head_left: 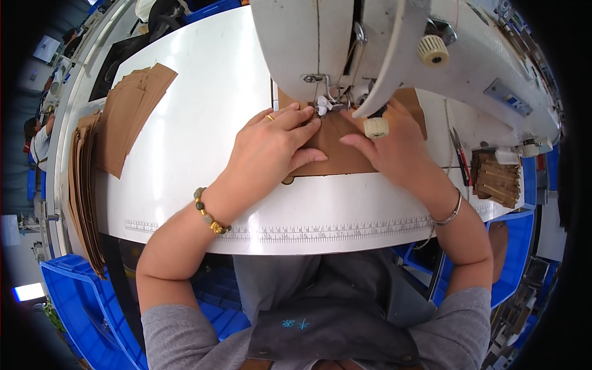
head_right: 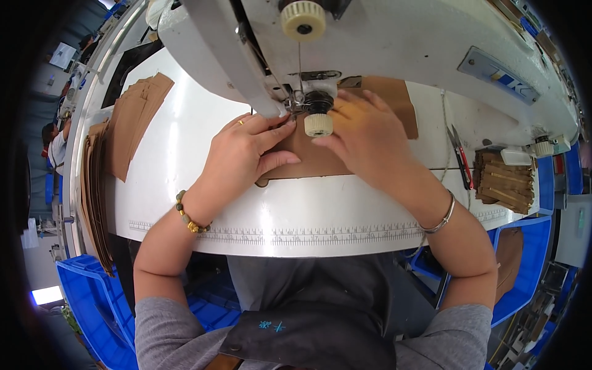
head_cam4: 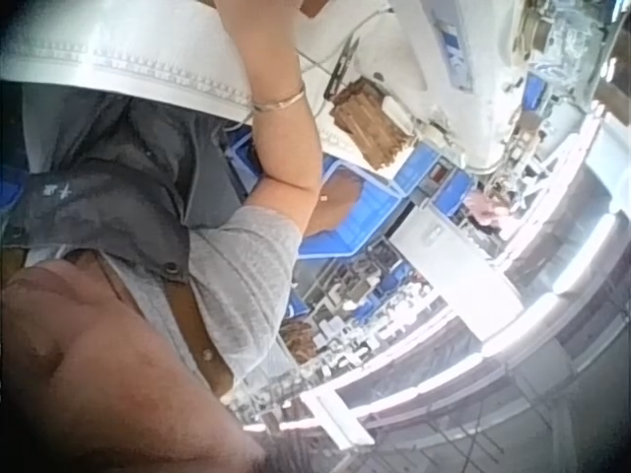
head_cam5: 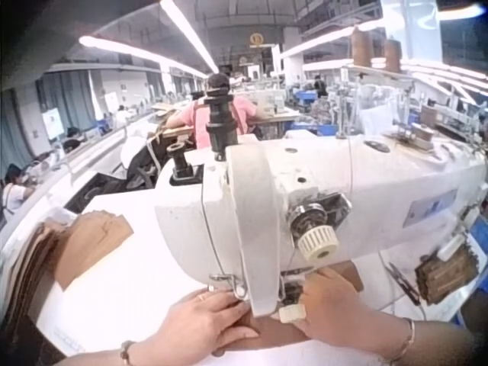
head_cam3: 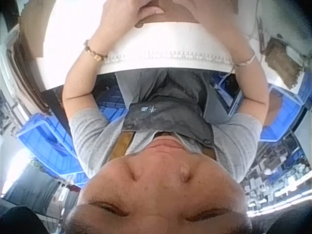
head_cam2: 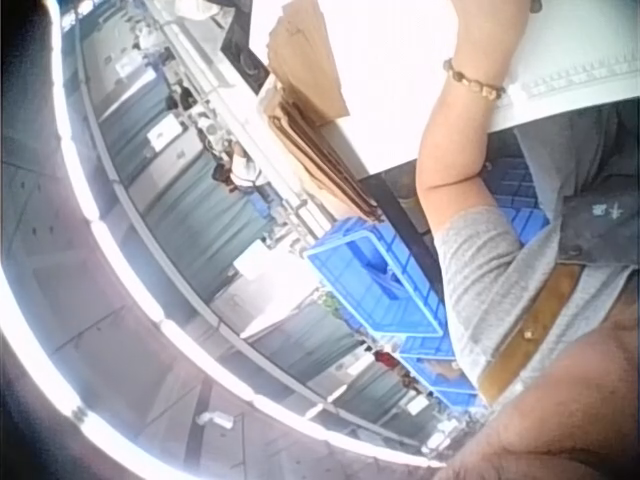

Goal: Sewing a zipper and panels for a leather bag using an industrial sewing machine.

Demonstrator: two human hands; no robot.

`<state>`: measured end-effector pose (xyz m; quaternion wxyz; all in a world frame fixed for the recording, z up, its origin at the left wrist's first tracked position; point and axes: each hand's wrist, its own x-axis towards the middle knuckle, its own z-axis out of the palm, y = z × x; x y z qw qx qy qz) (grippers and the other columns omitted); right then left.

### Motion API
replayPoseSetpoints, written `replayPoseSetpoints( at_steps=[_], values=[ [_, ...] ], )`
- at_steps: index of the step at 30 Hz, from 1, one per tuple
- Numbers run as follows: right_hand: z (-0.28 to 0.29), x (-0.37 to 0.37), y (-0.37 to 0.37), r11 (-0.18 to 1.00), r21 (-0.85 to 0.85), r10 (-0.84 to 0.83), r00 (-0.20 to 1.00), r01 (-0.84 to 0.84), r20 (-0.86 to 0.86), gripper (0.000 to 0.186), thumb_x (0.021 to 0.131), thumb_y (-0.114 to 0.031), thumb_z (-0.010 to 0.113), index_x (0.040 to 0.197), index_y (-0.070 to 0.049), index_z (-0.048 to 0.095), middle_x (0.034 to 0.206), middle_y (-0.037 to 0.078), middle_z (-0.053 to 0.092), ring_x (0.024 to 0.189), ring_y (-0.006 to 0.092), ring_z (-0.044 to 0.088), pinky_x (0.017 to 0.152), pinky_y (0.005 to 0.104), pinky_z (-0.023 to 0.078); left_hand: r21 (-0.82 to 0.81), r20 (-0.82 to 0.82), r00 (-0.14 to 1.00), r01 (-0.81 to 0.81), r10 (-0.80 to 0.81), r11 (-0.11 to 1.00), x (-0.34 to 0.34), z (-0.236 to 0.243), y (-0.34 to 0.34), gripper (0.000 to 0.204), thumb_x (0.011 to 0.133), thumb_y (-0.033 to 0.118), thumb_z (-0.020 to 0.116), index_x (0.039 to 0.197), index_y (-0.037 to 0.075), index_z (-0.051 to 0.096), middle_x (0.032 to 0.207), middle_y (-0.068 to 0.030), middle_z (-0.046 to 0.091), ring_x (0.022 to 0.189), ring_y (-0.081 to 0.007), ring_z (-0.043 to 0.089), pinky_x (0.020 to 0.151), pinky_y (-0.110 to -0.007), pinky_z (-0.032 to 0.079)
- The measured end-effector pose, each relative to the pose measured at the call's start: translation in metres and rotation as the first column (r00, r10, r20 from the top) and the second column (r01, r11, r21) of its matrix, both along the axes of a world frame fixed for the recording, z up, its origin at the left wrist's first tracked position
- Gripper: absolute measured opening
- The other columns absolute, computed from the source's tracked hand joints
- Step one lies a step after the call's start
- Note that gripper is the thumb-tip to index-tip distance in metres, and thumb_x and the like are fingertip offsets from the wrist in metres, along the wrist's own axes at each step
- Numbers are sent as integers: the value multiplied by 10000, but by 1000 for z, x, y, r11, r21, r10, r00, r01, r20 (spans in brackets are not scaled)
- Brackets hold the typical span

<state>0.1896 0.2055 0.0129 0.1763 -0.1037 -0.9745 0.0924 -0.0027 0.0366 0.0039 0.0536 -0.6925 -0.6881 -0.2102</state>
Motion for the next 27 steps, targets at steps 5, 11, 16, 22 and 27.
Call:
replayPoseSetpoints(
  at_steps=[5,11,16,22,27],
  values=[
    [3,11,16,984,110,-153,976,137,152,491,1016,-370,634,1383,-43,654,1423,121,665,1380,299,570,1194,510,386,-3,7,1000,-7,7,1000,5,1,1,495,899,423,754,1229,54,757,1305,-91,718,1271,-269,661,1065,-427,517],
    [15,13,-6,987,53,-162,968,155,192,498,1011,-382,640,1303,18,695,1367,179,685,1354,307,589,1195,504,385,108,-78,997,5,4,994,7,2,-3,421,870,325,805,1191,54,776,1209,-77,739,1029,-280,700,942,-378,562],
    [10,47,-61,983,128,116,987,-131,114,551,928,-379,710,1197,102,702,1221,286,706,1230,383,642,1160,529,419,77,-25,1000,-5,7,997,13,1,-9,395,884,280,804,1200,46,768,1271,-83,731,1130,-287,697,974,-385,564],
    [6,48,-85,973,80,215,975,-218,48,509,952,-345,693,1194,103,701,1228,290,704,1229,394,649,1136,523,452,8,27,1000,16,-16,1000,11,5,-12,566,813,369,855,1251,27,746,1331,-106,712,1271,-307,661,1005,-393,572],
    [0,54,-73,973,79,216,976,-215,1,468,949,-324,709,1194,75,712,1252,253,711,1212,361,666,1093,500,496,11,4,1000,-7,7,1000,18,3,-13,734,742,446,880,1296,-5,715,1356,-146,690,1279,-331,657,1016,-399,567]
  ],
)
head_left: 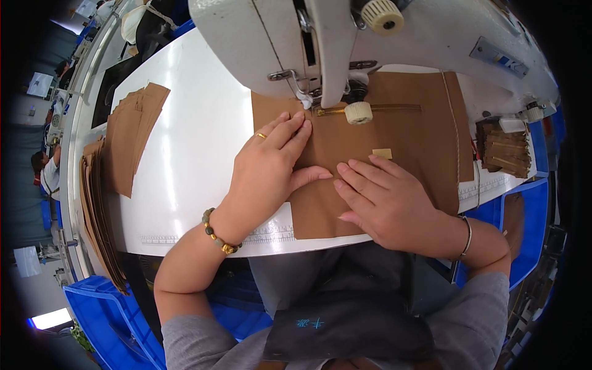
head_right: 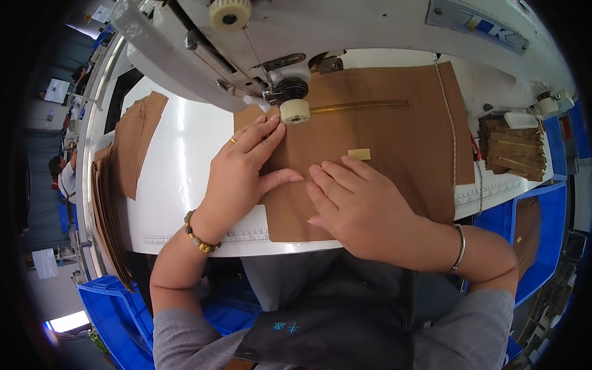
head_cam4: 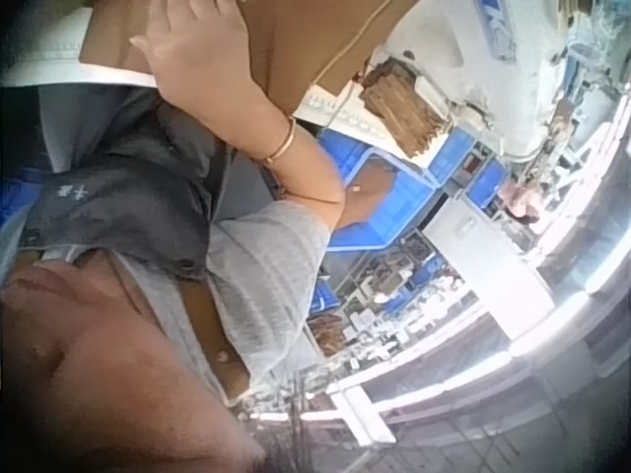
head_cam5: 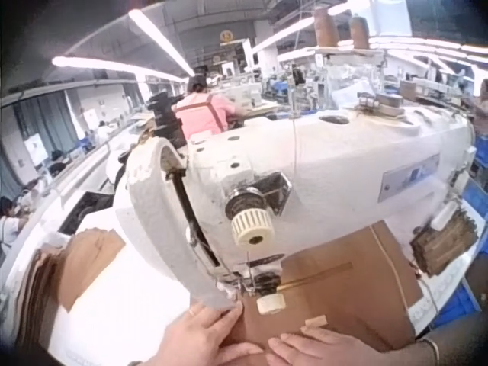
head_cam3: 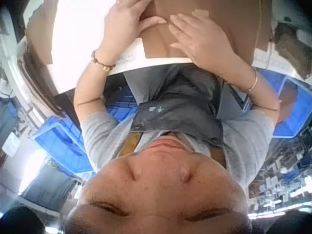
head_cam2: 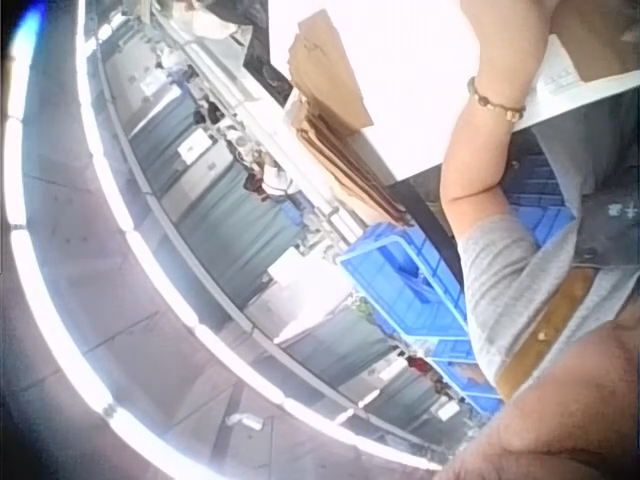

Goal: Sewing a zipper and panels for a leather bag using an industrial sewing machine.

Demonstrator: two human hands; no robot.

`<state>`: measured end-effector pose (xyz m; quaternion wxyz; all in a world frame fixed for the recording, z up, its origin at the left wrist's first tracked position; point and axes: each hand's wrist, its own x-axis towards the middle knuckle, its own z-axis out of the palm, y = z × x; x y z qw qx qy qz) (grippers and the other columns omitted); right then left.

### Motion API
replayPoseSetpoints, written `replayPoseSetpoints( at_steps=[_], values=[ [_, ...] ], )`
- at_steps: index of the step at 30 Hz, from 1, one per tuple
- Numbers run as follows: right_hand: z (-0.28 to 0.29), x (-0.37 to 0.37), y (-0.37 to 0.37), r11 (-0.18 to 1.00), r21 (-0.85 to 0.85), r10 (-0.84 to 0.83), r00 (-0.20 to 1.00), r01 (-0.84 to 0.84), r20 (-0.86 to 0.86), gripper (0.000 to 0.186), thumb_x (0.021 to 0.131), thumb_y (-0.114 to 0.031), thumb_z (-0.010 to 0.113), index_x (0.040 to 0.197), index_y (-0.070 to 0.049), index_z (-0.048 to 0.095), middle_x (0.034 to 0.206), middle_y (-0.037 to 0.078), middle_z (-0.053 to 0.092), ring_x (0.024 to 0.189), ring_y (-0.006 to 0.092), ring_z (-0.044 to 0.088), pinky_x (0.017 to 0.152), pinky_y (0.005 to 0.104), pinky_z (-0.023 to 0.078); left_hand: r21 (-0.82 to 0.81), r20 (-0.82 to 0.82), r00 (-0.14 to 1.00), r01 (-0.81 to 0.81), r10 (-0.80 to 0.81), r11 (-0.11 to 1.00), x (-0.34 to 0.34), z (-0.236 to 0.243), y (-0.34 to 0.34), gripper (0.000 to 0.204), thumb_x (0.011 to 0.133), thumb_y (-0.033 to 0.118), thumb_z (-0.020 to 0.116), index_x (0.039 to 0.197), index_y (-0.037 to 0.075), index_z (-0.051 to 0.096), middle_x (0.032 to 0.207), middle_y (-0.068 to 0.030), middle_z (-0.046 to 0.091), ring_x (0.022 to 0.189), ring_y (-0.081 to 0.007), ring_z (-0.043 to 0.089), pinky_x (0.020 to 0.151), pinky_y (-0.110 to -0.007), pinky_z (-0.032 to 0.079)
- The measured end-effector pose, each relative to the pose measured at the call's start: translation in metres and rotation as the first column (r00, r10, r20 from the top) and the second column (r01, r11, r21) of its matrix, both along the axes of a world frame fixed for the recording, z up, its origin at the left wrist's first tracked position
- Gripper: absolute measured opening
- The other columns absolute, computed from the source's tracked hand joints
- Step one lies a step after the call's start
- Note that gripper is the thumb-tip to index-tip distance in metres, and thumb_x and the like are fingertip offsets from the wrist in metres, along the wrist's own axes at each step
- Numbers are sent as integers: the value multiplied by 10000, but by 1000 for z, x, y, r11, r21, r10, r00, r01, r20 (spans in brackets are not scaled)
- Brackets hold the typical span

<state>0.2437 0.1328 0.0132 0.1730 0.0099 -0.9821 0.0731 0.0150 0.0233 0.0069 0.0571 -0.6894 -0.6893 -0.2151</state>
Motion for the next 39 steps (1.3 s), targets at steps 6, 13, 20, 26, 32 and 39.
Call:
replayPoseSetpoints(
  at_steps=[6,13,20,26,32,39],
  values=[
    [2,2,18,993,-113,14,999,-19,-45,392,906,-291,759,1134,28,742,1231,180,734,1178,294,687,1028,444,536,-1,-30,999,-19,19,1000,10,0,4,736,736,439,884,1284,-22,713,1302,-158,703,1242,-336,673,982,-405,577],
    [15,-36,45,999,2,-38,997,38,-68,267,846,-281,788,946,-40,735,1023,100,721,1073,251,690,941,385,531,14,-53,998,-27,27,1000,14,2,4,721,731,454,882,1251,-22,730,1274,-150,713,1188,-334,695,956,-399,581],
    [-11,-51,49,991,71,-101,985,112,-137,355,835,-312,798,1065,-43,776,1121,111,733,1149,260,678,1001,410,513,27,-66,997,-29,31,999,10,-3,3,733,714,490,883,1217,-24,741,1287,-160,715,1194,-330,695,964,-408,574],
    [-14,-51,52,993,59,-98,989,105,-111,385,844,-318,800,1109,-39,786,1129,131,739,1175,275,678,1045,450,509,46,-63,998,-26,28,999,10,-3,3,732,716,489,883,1211,-30,738,1293,-158,714,1212,-327,691,979,-407,567],
    [-13,-53,54,995,37,-92,991,96,-97,354,852,-313,797,1079,-41,792,1066,119,731,1110,276,690,1044,463,510,42,-54,998,-39,41,998,13,-5,5,728,736,513,850,1198,-39,742,1289,-165,719,1207,-321,691,1002,-409,552],
    [-12,-53,57,994,37,-101,992,105,-81,328,870,-327,786,1066,-64,793,1007,102,713,1052,253,696,1039,462,517,79,-87,995,-38,45,996,15,-5,4,730,721,503,874,1209,-22,739,1294,-146,716,1200,-312,699,947,-394,573]
  ],
)
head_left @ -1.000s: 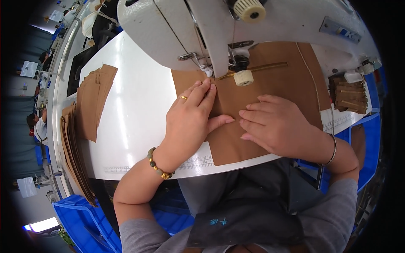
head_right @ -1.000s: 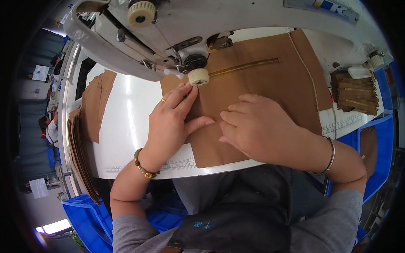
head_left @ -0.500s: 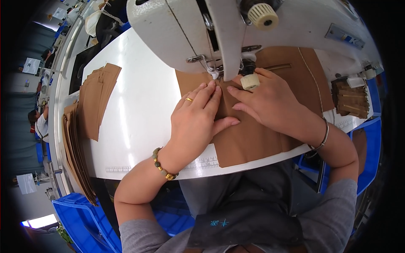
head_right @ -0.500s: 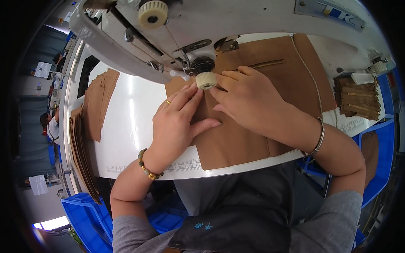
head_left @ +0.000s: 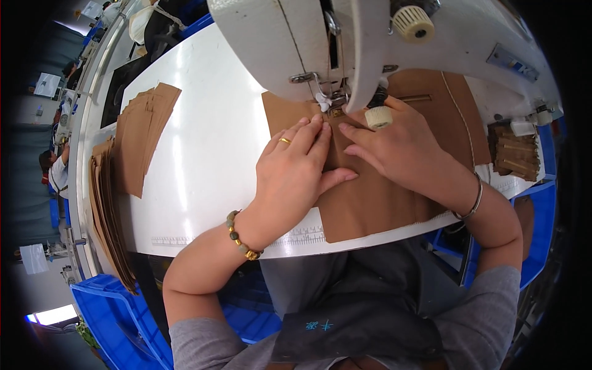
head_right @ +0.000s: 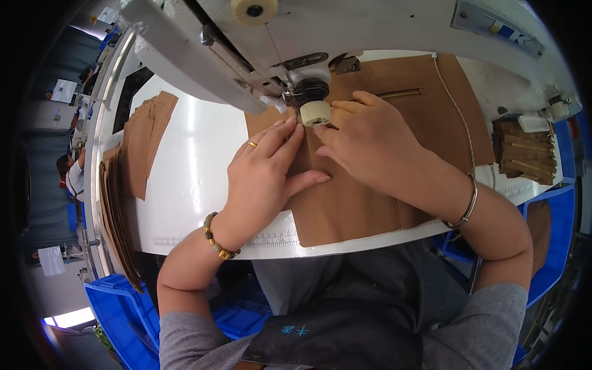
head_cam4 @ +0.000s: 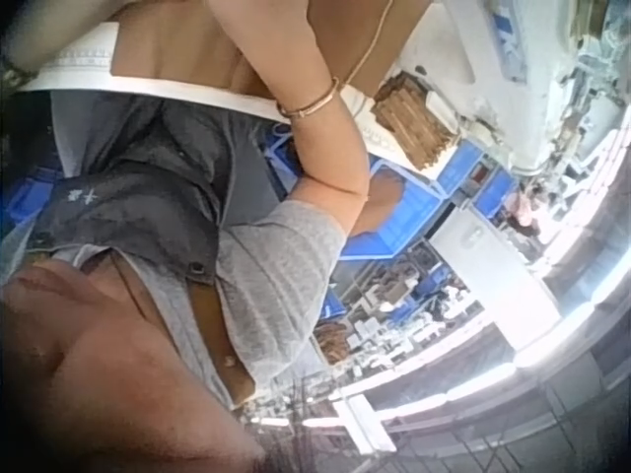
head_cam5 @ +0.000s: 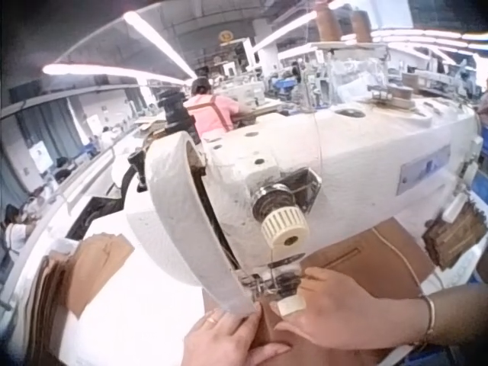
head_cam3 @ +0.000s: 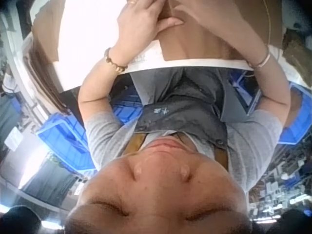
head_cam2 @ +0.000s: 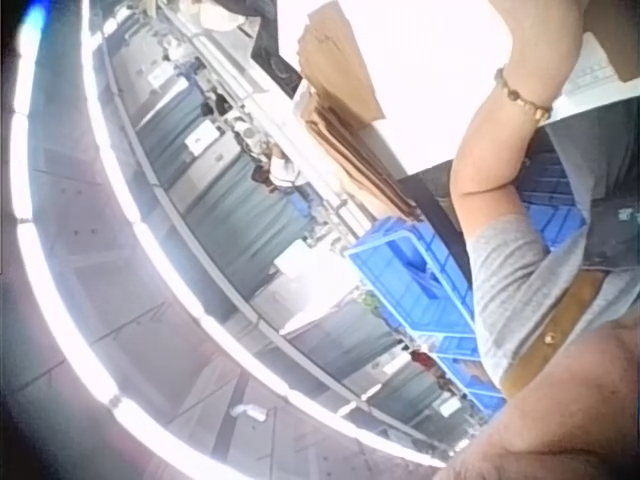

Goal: Sewing a zipper and panels for a leather bag using an industrial sewing machine.

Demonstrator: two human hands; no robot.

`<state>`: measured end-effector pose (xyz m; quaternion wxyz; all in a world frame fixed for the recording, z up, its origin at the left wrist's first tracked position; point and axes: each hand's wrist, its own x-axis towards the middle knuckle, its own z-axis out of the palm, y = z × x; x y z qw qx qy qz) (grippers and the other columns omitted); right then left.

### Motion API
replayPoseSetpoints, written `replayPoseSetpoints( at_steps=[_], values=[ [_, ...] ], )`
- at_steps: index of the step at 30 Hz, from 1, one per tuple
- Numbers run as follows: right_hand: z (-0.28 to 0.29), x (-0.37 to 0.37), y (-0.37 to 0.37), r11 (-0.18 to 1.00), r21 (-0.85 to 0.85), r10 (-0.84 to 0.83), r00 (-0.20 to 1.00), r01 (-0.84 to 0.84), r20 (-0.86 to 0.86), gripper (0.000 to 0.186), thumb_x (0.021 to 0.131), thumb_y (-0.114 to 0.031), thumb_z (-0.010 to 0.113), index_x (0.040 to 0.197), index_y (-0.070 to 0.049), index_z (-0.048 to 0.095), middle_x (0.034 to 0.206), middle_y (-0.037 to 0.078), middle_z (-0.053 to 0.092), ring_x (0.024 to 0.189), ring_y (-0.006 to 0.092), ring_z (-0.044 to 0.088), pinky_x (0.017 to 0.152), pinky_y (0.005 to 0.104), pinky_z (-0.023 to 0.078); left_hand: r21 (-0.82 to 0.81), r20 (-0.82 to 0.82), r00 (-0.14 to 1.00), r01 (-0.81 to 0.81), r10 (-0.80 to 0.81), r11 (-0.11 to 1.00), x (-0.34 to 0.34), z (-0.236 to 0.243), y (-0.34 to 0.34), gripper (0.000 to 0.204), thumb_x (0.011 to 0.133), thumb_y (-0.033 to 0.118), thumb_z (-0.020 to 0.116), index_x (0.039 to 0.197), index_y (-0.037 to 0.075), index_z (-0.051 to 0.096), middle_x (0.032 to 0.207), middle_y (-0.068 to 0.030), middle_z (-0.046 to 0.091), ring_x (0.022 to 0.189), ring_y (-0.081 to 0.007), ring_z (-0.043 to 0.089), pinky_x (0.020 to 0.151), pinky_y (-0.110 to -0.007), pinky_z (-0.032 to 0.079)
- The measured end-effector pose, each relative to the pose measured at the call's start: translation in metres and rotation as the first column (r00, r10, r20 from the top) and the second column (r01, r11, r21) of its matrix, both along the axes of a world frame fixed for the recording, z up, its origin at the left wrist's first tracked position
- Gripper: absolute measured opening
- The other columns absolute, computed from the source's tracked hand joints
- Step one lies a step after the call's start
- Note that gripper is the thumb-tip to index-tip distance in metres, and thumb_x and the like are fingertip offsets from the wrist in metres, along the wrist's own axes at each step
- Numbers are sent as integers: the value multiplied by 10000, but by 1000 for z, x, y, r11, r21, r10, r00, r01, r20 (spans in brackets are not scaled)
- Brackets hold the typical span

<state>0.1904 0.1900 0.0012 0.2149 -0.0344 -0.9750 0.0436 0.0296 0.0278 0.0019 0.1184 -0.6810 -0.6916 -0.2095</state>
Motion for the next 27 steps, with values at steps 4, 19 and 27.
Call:
replayPoseSetpoints(
  at_steps=[4,19,27],
  values=[
    [2,-1,4,1000,26,10,1000,-9,-16,302,879,-326,779,1056,-82,787,1011,101,714,1047,253,697,1054,459,513,11,1,1000,-19,19,1000,2,-1,0,727,723,511,871,1201,-20,742,1293,-143,718,1190,-305,703,940,-389,574],
    [2,-3,-1,1000,3,-19,1000,19,-5,246,863,-295,788,950,-66,769,1013,108,722,1048,263,692,1036,450,508,11,-25,1000,0,0,1000,-6,-1,5,708,732,515,866,1185,-16,750,1297,-136,722,1124,-288,718,937,-384,572],
    [-3,-6,2,1000,11,-12,999,13,-50,240,866,-271,784,943,-43,782,1107,121,740,1119,271,688,1058,460,499,-15,-20,1000,-14,14,1000,-9,-1,9,681,756,509,863,1186,-8,758,1331,-137,714,1188,-306,705,1000,-406,551]
  ],
)
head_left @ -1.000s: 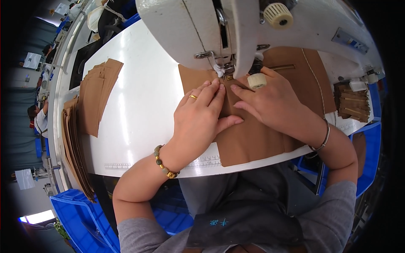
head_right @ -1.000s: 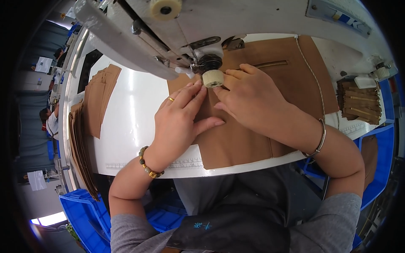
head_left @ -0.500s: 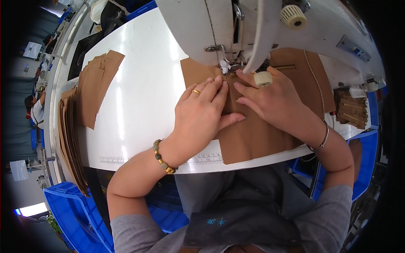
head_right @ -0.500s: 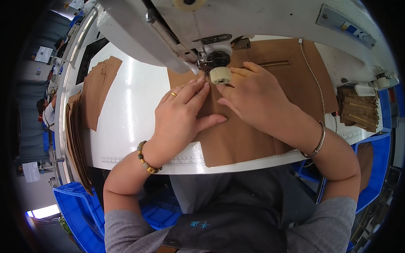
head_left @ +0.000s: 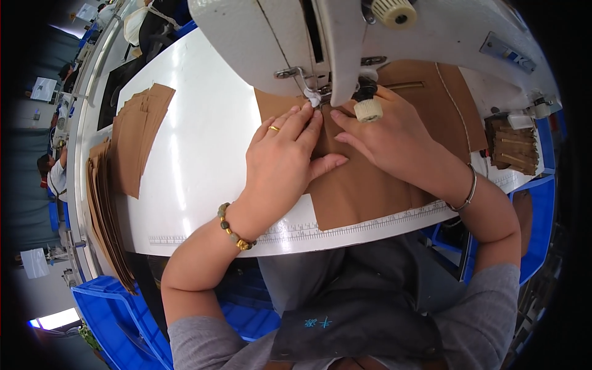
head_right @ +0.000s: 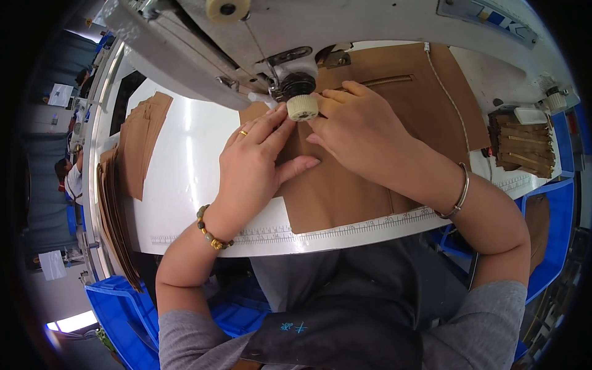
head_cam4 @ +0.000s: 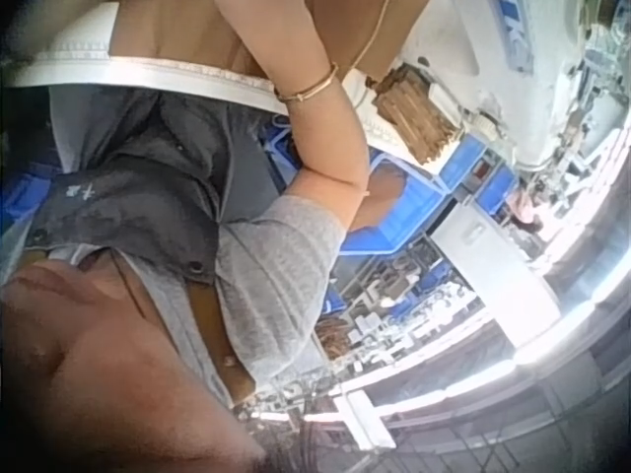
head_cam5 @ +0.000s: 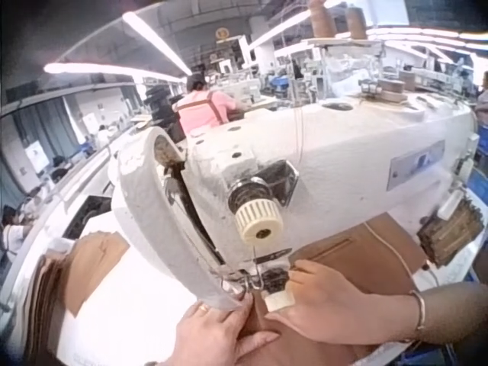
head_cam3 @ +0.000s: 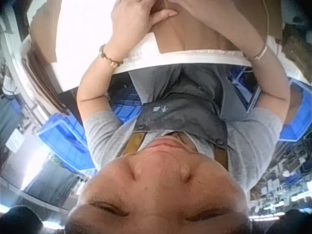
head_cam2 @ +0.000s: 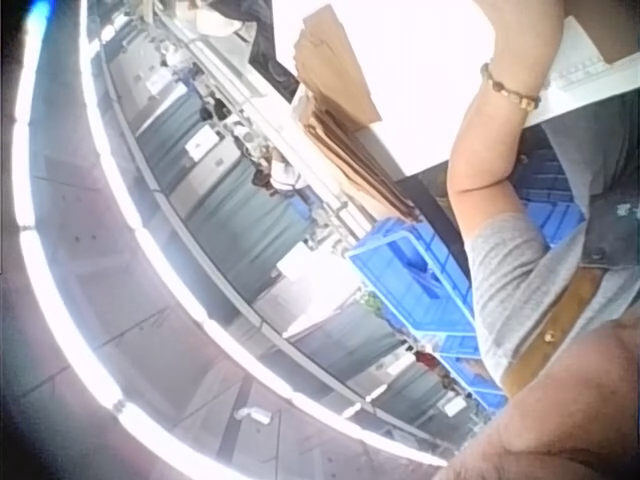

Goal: Sewing a zipper and panels for a leather bag using an industrial sewing machine.

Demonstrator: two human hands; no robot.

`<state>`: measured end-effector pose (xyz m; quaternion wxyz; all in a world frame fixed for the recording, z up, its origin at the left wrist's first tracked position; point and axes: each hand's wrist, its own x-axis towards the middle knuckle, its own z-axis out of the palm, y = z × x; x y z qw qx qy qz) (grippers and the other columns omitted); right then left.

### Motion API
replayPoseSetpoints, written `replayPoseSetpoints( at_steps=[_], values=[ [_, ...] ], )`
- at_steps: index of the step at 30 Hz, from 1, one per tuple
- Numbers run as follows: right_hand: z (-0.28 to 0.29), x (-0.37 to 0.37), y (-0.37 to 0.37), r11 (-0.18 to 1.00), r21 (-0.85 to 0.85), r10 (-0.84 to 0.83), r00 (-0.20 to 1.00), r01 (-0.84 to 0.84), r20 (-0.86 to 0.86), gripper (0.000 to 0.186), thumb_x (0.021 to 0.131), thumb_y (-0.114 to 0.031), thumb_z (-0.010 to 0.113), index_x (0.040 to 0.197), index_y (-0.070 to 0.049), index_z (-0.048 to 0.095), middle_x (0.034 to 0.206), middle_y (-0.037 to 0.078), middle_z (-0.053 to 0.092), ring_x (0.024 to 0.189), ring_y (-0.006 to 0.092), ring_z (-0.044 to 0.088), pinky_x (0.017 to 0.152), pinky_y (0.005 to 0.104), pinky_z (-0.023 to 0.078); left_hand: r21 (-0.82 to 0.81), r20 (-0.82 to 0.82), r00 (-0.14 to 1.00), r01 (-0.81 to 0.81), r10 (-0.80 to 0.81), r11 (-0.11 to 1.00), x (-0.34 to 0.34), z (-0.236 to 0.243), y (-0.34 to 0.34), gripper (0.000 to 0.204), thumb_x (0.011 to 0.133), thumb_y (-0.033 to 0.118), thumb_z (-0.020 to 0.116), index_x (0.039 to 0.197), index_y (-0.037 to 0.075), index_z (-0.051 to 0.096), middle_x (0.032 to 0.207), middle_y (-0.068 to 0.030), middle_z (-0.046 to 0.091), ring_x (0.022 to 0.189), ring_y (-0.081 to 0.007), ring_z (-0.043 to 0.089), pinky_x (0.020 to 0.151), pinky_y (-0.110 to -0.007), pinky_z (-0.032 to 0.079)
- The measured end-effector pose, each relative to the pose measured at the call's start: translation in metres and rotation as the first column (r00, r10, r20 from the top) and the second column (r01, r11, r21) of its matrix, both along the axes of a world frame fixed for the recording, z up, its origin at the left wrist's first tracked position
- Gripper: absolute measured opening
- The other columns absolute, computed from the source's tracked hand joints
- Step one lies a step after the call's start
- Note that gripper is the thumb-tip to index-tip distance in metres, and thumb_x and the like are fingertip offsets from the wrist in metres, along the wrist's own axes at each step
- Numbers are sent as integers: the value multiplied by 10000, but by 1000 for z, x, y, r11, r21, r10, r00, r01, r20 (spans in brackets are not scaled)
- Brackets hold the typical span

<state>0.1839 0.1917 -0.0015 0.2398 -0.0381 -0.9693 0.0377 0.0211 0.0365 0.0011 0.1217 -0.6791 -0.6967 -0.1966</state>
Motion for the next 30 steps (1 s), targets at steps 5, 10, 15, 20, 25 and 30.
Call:
replayPoseSetpoints(
  at_steps=[5,10,15,20,25,30],
  values=[
    [-1,-1,-3,1000,-20,-16,1000,16,-1,262,873,-274,781,966,-28,785,1213,148,726,1176,286,677,1090,472,485,-5,-7,1000,-2,2,1000,-2,2,-1,671,764,524,853,1175,0,767,1318,-133,724,1188,-309,707,1017,-410,545],
    [-3,0,-2,1000,-23,-18,1000,19,15,272,880,-276,775,988,-27,783,1227,148,720,1193,292,669,1094,471,483,-6,-19,1000,9,-9,1000,-3,5,0,674,765,531,849,1175,3,769,1314,-134,728,1184,-314,709,1033,-420,537],
    [4,-1,2,1000,-9,-14,1000,14,-9,269,902,-298,749,1021,-60,786,1176,122,738,1117,259,696,1098,479,480,-11,-4,1000,-2,2,1000,-4,3,2,664,770,537,843,1172,14,773,1316,-121,729,1192,-319,705,1047,-423,528],
    [41,8,33,936,-275,-277,943,221,-184,197,983,-263,670,1026,-163,834,853,42,759,777,244,722,801,394,569,-11,-14,1000,-9,9,1000,-6,4,0,658,777,545,834,1167,18,776,1317,-116,728,1185,-314,705,1048,-425,527],
    [34,5,37,899,-405,-295,915,168,-275,180,972,-230,685,1023,-177,849,825,56,761,745,281,705,703,397,553,-5,-15,1000,-1,1,1000,-4,3,1,668,776,556,828,1169,18,775,1317,-116,728,1183,-306,705,1050,-430,527],
    [29,3,41,926,-333,-287,906,180,-311,174,959,-250,703,1002,-173,852,811,57,754,745,289,703,698,402,551,-13,-31,999,-7,7,1000,-3,1,0,681,777,574,818,1175,22,777,1317,-116,729,1199,-288,702,1049,-428,528]
  ],
)
